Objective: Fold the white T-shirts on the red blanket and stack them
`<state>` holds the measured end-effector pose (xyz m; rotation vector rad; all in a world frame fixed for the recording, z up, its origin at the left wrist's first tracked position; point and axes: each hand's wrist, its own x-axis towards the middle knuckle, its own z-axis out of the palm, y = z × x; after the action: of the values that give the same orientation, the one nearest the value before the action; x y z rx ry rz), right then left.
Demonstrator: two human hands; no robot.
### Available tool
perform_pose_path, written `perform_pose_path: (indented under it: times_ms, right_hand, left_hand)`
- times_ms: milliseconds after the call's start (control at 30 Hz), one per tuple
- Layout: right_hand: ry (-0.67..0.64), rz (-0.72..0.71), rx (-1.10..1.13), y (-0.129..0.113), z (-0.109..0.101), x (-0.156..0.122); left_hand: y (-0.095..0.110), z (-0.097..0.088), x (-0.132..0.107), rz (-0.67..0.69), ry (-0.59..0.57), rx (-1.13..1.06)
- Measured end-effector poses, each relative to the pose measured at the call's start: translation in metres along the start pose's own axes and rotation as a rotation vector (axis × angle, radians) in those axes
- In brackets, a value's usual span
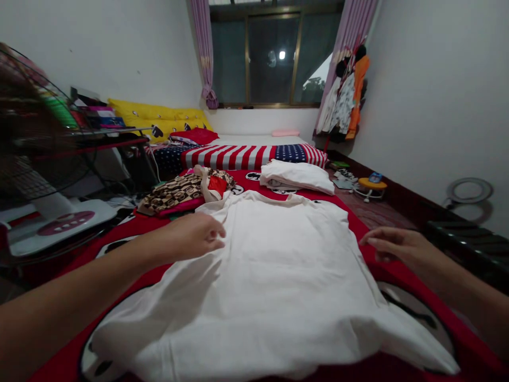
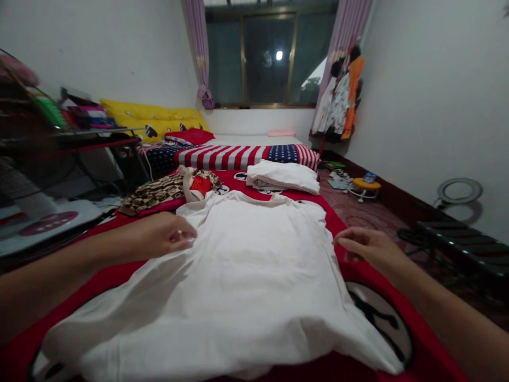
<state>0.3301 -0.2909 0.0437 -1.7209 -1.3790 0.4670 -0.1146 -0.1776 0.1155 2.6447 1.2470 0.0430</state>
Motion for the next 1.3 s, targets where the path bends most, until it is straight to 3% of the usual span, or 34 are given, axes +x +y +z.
perform_pose_path:
  times_ms: [67,167,267,367,500,533,600,667,733,900,1067,1200,1300]
  right_hand:
    - [0.028,0.131,0.053,0.002,0.007,0.025]
    - [0.049,0.242,0.008,0.004,0.019,0.053]
    - [0.004,0.214,-0.061,-0.001,0.031,0.068]
    - [-0.080,0.115,-0.134,-0.016,0.043,0.070]
    - [0.129,-0.234,-0.344,-0.048,0.068,0.049]
    - [0.116,-0.339,-0.392,-0.056,0.076,0.039]
    - [-0.142,-0.518,-0.458,-0.068,0.091,0.018]
    - [-0.388,-0.595,-0.487,-0.076,0.100,0.000]
    - [-0.418,-0.598,-0.452,-0.079,0.100,-0.009]
    - [-0.208,-0.562,-0.355,-0.079,0.088,0.005]
    - [-0.104,-0.506,-0.531,-0.080,0.107,0.029]
    - [-0.182,-0.338,-0.436,-0.073,0.134,0.049]
    - [-0.249,-0.187,-0.215,-0.070,0.136,0.057]
  left_hand:
    - [0.026,0.006,0.042,0.154,-0.023,-0.096]
    - [0.054,0.028,0.096,0.285,0.016,-0.022]
    - [0.059,0.060,0.135,0.293,0.054,0.040]
    - [0.048,0.092,0.154,0.202,0.097,0.048]
    - [0.034,0.117,0.159,0.172,0.193,0.027]
    - [0.033,0.119,0.159,0.177,0.198,0.019]
    - [0.032,0.119,0.159,0.185,0.196,0.007]
    - [0.032,0.117,0.158,0.193,0.195,0.004]
    - [0.032,0.115,0.159,0.199,0.194,0.003]
    - [0.032,0.116,0.160,0.192,0.206,-0.024]
    - [0.032,0.118,0.160,0.199,0.217,-0.027]
    - [0.032,0.117,0.159,0.196,0.212,-0.019]
    - [0.031,0.117,0.159,0.194,0.201,-0.026]
